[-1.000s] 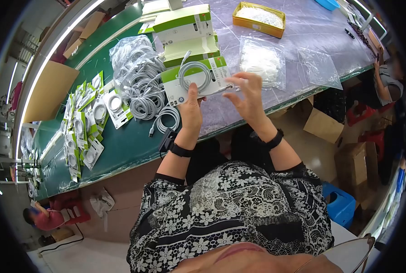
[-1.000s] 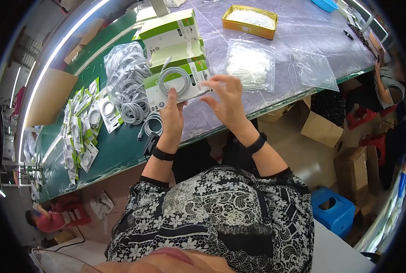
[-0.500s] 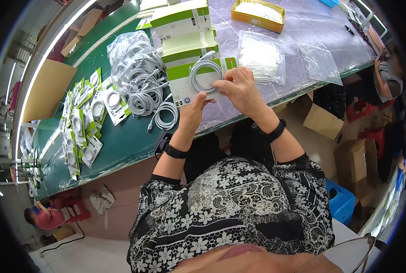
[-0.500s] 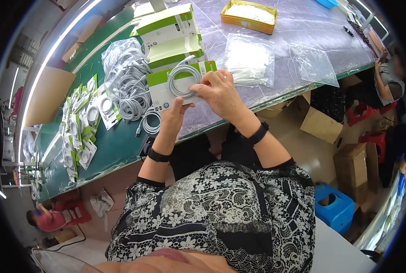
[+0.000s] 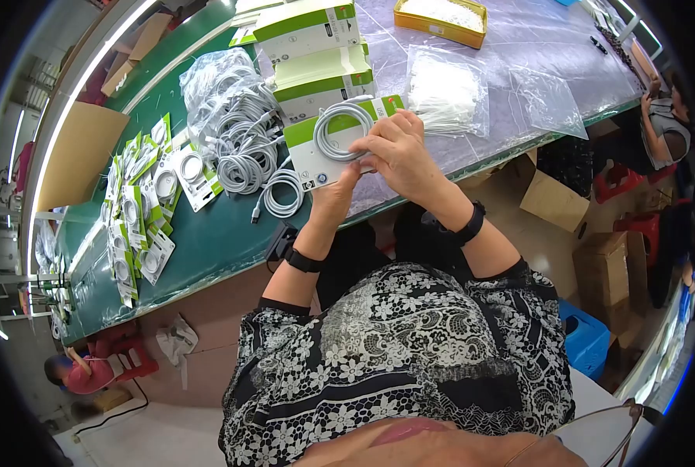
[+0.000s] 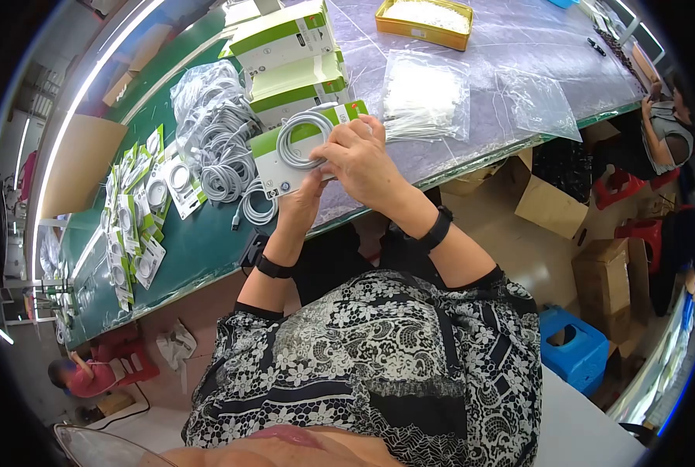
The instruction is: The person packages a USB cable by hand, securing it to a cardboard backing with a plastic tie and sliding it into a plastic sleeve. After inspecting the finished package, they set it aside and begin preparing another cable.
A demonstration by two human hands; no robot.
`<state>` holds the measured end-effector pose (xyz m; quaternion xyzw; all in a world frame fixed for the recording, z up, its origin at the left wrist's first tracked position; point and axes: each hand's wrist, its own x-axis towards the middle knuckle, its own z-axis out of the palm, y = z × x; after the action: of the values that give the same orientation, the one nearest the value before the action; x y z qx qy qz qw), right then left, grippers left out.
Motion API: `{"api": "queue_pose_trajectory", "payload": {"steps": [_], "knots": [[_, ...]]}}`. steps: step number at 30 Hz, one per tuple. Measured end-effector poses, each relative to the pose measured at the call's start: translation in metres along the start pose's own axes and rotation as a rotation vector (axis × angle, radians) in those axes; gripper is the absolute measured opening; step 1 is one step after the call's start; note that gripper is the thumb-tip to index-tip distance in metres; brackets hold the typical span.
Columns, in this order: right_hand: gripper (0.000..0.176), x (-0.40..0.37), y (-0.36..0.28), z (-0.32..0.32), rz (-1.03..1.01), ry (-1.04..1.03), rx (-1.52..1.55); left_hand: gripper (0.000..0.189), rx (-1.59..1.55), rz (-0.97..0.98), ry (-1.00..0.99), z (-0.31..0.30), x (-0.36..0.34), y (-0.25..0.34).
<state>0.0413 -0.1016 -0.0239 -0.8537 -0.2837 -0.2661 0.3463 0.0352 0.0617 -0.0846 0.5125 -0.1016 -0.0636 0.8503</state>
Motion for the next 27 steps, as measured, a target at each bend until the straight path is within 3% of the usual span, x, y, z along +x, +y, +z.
{"api": "queue_pose_trajectory", "payload": {"steps": [3, 7, 16, 20, 23, 24, 26, 27], "knots": [[0.022, 0.001, 0.003, 0.002, -0.028, 0.004, 0.011, 0.040, 0.089, -0.034, 0.017, 0.000, -0.001, 0.000], [0.022, 0.001, 0.005, 0.000, -0.033, -0.018, 0.034, 0.040, -0.184, -0.029, -0.032, 0.007, -0.007, 0.004], [0.026, -0.005, 0.012, -0.002, 0.037, -0.069, 0.108, 0.040, 0.108, -0.015, 0.024, 0.002, -0.011, -0.004], [0.023, -0.008, 0.016, -0.015, 0.037, 0.087, 0.110, 0.039, 0.138, 0.047, 0.039, 0.008, -0.008, -0.006], [0.018, -0.018, 0.039, -0.036, 0.383, 0.226, 0.439, 0.039, 0.005, 0.092, 0.062, 0.010, -0.005, 0.005], [0.018, -0.025, 0.056, -0.043, 0.391, 0.229, 0.434, 0.038, 0.001, 0.120, 0.061, 0.006, -0.004, 0.009], [0.009, -0.046, 0.095, -0.048, 0.525, 0.109, 0.050, 0.036, -0.009, 0.181, 0.065, 0.004, -0.001, 0.015], [0.009, -0.052, 0.100, -0.042, 0.526, 0.111, 0.046, 0.036, -0.012, 0.180, 0.061, 0.006, 0.001, 0.017]]}}
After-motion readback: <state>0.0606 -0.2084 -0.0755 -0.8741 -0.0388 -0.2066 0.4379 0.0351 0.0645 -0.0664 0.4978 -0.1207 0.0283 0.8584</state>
